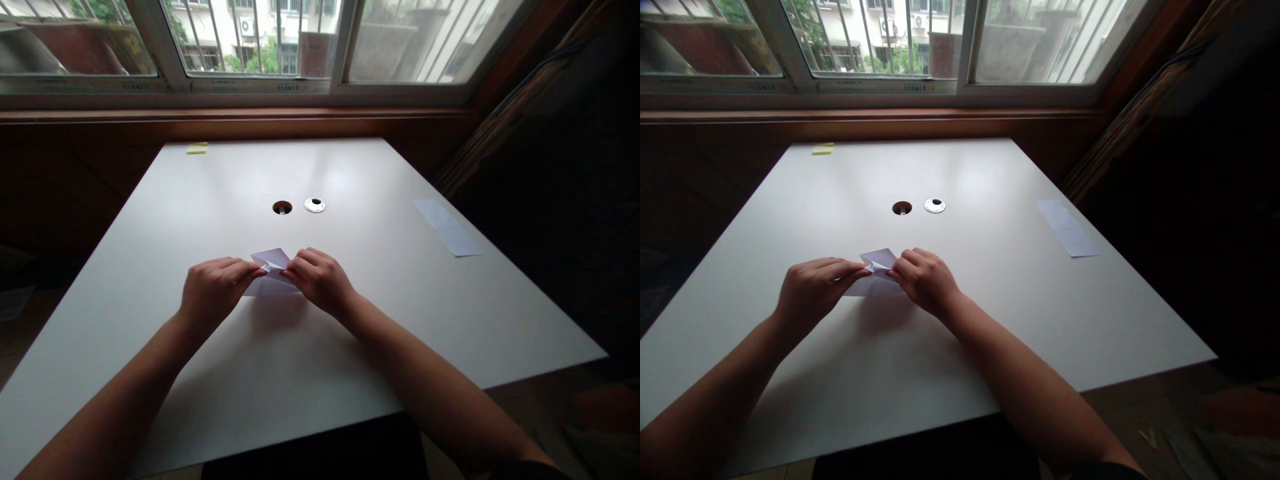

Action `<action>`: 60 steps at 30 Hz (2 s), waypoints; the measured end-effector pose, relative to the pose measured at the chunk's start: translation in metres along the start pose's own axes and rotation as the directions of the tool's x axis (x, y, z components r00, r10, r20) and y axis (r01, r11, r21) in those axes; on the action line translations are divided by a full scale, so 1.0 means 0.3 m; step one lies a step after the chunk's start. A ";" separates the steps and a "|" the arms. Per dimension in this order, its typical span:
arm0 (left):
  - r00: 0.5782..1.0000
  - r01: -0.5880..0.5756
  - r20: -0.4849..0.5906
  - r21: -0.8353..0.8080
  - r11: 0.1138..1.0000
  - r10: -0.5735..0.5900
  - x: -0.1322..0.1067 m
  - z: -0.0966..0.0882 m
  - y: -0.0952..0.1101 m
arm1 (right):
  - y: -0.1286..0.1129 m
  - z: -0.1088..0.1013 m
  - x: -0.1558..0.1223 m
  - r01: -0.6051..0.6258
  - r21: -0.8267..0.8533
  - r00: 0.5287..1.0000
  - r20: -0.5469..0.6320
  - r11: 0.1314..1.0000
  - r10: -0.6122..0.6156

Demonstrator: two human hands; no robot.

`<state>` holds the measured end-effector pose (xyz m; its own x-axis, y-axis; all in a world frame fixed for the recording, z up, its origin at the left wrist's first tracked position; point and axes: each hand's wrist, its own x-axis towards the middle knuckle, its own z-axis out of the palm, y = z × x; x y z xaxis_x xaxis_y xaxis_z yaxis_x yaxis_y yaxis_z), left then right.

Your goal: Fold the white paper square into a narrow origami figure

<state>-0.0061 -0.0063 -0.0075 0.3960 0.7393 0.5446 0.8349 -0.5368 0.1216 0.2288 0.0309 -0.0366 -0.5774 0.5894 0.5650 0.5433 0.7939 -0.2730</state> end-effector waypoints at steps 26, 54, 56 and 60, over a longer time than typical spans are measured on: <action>0.997 -0.033 0.074 -0.059 0.998 0.037 0.012 -0.008 0.027 | -0.024 -0.007 0.008 0.043 -0.020 0.999 -0.001 0.999 -0.043; 0.994 -0.037 -0.107 -0.160 0.986 0.020 0.003 -0.009 0.087 | -0.020 -0.016 0.004 -0.145 0.017 0.984 -0.100 0.989 0.146; 0.992 -0.097 -0.099 -0.194 0.976 0.079 -0.004 -0.008 0.091 | -0.015 -0.013 0.001 -0.145 0.036 0.982 -0.118 0.989 0.148; 0.993 -0.103 -0.097 -0.426 0.899 0.068 -0.011 -0.027 0.088 | -0.009 -0.013 -0.001 -0.109 0.081 0.982 -0.149 0.991 0.120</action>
<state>0.0114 -0.0262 0.0005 0.4134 0.6582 0.6292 0.5463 -0.7321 0.4069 0.2298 0.0281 -0.0329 -0.4108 0.6515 0.6378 0.5515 0.7346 -0.3951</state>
